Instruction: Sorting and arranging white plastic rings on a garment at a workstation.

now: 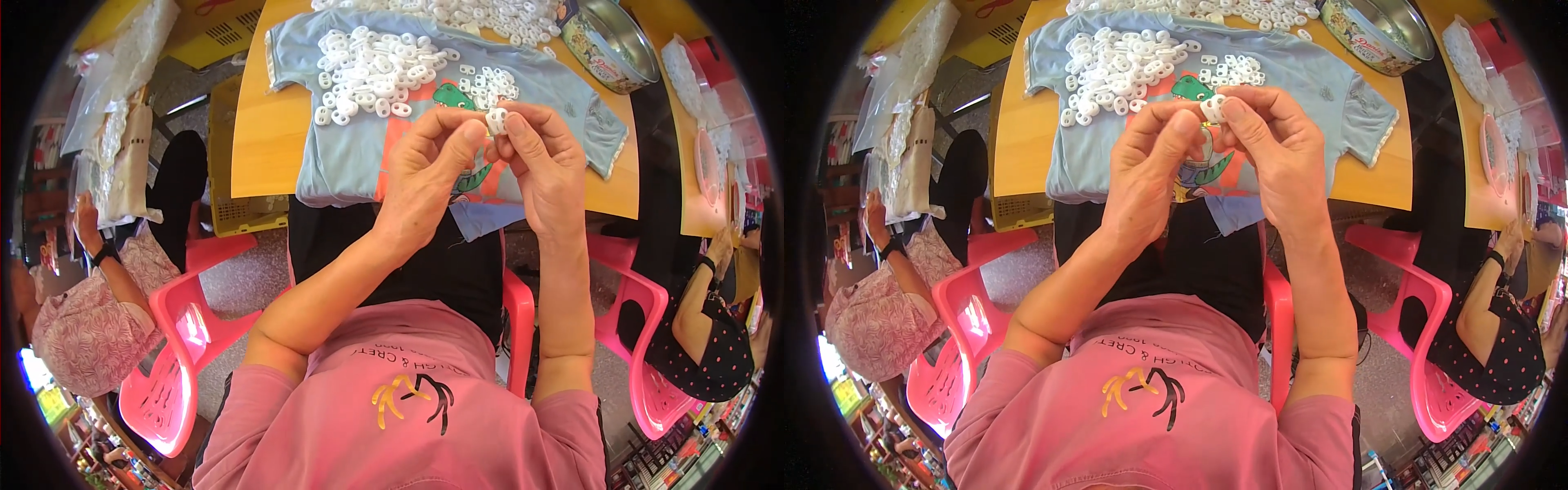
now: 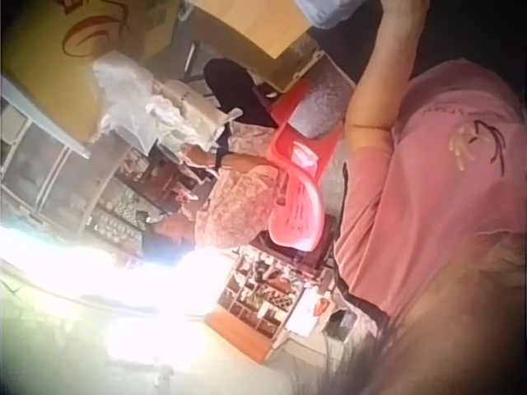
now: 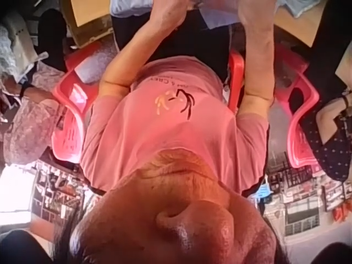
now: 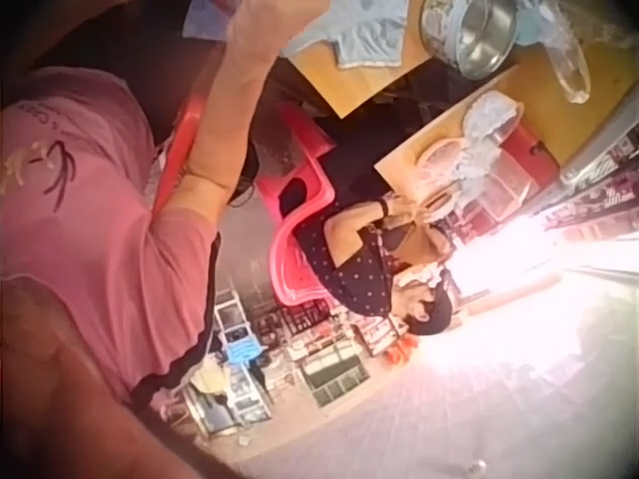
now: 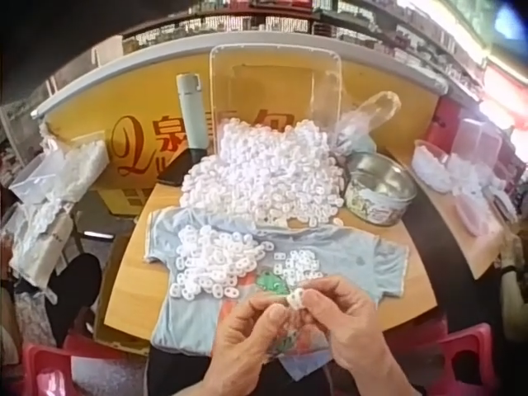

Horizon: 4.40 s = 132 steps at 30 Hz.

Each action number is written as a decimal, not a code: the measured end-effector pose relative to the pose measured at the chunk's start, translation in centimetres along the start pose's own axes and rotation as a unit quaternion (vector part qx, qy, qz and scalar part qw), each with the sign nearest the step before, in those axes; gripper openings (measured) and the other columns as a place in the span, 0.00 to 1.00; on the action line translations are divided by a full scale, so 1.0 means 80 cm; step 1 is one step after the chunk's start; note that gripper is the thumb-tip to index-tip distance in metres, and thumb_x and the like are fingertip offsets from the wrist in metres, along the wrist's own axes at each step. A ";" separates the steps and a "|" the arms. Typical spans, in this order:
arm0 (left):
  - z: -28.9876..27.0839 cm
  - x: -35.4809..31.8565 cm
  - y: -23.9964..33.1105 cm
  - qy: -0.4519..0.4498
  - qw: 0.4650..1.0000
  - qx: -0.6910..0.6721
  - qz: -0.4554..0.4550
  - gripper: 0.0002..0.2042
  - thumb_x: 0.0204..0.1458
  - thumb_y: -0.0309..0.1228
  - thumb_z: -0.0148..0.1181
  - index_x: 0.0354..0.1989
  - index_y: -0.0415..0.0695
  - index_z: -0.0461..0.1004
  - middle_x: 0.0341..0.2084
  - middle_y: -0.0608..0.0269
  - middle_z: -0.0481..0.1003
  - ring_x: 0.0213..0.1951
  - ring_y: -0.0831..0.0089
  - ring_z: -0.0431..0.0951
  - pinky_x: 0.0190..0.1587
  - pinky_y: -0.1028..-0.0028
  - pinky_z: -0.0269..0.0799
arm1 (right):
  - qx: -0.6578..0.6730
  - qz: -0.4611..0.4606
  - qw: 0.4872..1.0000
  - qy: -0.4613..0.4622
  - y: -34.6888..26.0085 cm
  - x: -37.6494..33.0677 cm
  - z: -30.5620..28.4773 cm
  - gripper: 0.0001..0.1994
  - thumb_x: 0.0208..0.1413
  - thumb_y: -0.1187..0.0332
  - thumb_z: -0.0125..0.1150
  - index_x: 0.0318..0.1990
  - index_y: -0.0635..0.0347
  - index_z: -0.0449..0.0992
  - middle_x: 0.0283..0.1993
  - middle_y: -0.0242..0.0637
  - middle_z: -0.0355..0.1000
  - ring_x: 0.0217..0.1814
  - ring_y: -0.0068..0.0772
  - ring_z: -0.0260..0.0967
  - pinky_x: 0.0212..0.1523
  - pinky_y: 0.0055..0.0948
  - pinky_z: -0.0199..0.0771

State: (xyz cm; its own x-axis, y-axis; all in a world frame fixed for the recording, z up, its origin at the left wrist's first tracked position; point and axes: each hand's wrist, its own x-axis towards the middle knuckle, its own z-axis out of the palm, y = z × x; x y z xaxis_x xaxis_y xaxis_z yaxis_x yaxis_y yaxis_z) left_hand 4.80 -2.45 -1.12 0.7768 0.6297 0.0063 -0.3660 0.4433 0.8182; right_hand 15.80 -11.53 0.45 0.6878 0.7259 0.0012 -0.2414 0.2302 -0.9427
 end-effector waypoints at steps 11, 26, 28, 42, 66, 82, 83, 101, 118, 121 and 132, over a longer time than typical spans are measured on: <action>-0.001 -0.001 -0.004 -0.116 0.992 0.035 0.040 0.21 0.65 0.44 0.45 0.50 0.39 0.74 0.52 0.64 0.66 0.34 0.81 0.69 0.36 0.80 0.68 | 0.055 0.078 0.991 -0.094 -0.020 -0.011 0.008 0.30 0.57 0.72 0.62 0.64 0.63 0.56 0.31 0.30 0.72 0.28 0.16 0.65 0.24 0.13 0.59; -0.011 -0.005 -0.017 -0.146 0.985 -0.093 -0.015 0.17 0.60 0.40 0.54 0.48 0.38 0.75 0.49 0.65 0.68 0.38 0.80 0.70 0.36 0.80 0.68 | 0.056 0.116 0.988 -0.083 -0.031 -0.023 0.015 0.30 0.56 0.71 0.63 0.64 0.64 0.57 0.35 0.29 0.73 0.30 0.14 0.62 0.31 0.17 0.63; -0.007 -0.004 -0.016 -0.142 0.985 -0.094 -0.014 0.15 0.61 0.39 0.54 0.47 0.39 0.75 0.48 0.65 0.69 0.38 0.80 0.70 0.36 0.80 0.68 | 0.072 0.113 0.988 -0.081 -0.028 -0.025 0.015 0.29 0.56 0.71 0.63 0.64 0.64 0.57 0.36 0.30 0.73 0.31 0.14 0.62 0.32 0.17 0.63; -0.057 -0.004 0.076 0.023 0.983 0.133 0.127 0.12 0.62 0.32 0.52 0.48 0.39 0.74 0.31 0.66 0.74 0.32 0.80 0.73 0.38 0.79 0.69 | -0.044 0.059 0.994 -0.083 -0.021 -0.023 0.018 0.25 0.61 0.67 0.57 0.64 0.62 0.59 0.35 0.29 0.72 0.29 0.15 0.64 0.33 0.18 0.68; -0.181 -0.061 0.138 0.171 0.812 0.488 0.270 0.14 0.60 0.20 0.49 0.54 0.36 0.66 0.51 0.57 0.68 0.41 0.74 0.76 0.44 0.76 0.73 | -0.614 -0.209 0.758 -0.066 -0.001 0.046 -0.017 0.07 0.52 0.71 0.63 0.39 0.60 0.79 0.34 0.36 0.71 0.29 0.31 0.70 0.31 0.30 0.68; -0.039 0.005 0.030 -0.072 0.944 0.274 0.172 0.10 0.54 0.17 0.54 0.44 0.37 0.74 0.34 0.60 0.74 0.33 0.76 0.75 0.36 0.79 0.71 | -0.678 -0.219 0.699 -0.067 -0.008 0.054 -0.017 0.07 0.52 0.67 0.62 0.35 0.59 0.78 0.35 0.37 0.72 0.30 0.36 0.73 0.33 0.31 0.70; -0.037 0.009 0.027 -0.068 0.955 0.260 0.128 0.09 0.55 0.18 0.53 0.44 0.37 0.74 0.33 0.61 0.74 0.33 0.77 0.76 0.36 0.79 0.72 | -0.669 -0.227 0.704 -0.069 -0.009 0.055 -0.019 0.07 0.52 0.68 0.62 0.36 0.59 0.78 0.34 0.38 0.72 0.29 0.34 0.72 0.32 0.30 0.70; 0.010 0.041 0.002 -0.059 0.990 0.104 -0.078 0.11 0.60 0.32 0.55 0.40 0.35 0.73 0.29 0.64 0.76 0.30 0.80 0.76 0.35 0.79 0.73 | -0.392 -0.312 0.865 -0.026 -0.013 0.009 -0.028 0.08 0.51 0.82 0.62 0.39 0.67 0.77 0.40 0.41 0.75 0.38 0.27 0.74 0.38 0.23 0.75; 0.023 0.032 -0.015 -0.106 0.968 0.189 -0.125 0.06 0.59 0.28 0.56 0.37 0.39 0.71 0.26 0.69 0.72 0.28 0.84 0.73 0.26 0.82 0.67 | -0.490 -0.190 0.848 0.069 -0.040 0.008 -0.108 0.05 0.54 0.77 0.61 0.37 0.66 0.77 0.35 0.35 0.73 0.29 0.23 0.68 0.31 0.23 0.69; 0.019 0.033 -0.014 -0.128 0.959 0.225 -0.117 0.06 0.60 0.30 0.55 0.39 0.39 0.72 0.31 0.68 0.75 0.33 0.83 0.75 0.33 0.81 0.71 | -0.563 -0.174 0.802 0.093 -0.046 0.027 -0.128 0.06 0.54 0.76 0.60 0.39 0.63 0.78 0.38 0.36 0.72 0.29 0.24 0.67 0.31 0.23 0.68; 0.015 0.034 -0.017 -0.123 0.967 0.193 -0.116 0.06 0.60 0.29 0.55 0.39 0.39 0.72 0.32 0.67 0.76 0.33 0.81 0.75 0.37 0.79 0.72 | -0.720 -0.219 0.658 -0.025 -0.055 0.060 -0.132 0.07 0.50 0.70 0.63 0.38 0.58 0.79 0.40 0.35 0.70 0.39 0.41 0.71 0.40 0.35 0.70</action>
State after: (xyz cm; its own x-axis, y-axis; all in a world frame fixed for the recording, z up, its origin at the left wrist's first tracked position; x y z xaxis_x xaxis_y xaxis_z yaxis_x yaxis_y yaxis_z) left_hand 8.03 -2.08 -1.49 0.9304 0.3507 -0.1064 0.0150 0.2536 0.9672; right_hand 27.38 -15.90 1.05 0.4433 0.8229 0.3554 0.8963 -0.4026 -0.1858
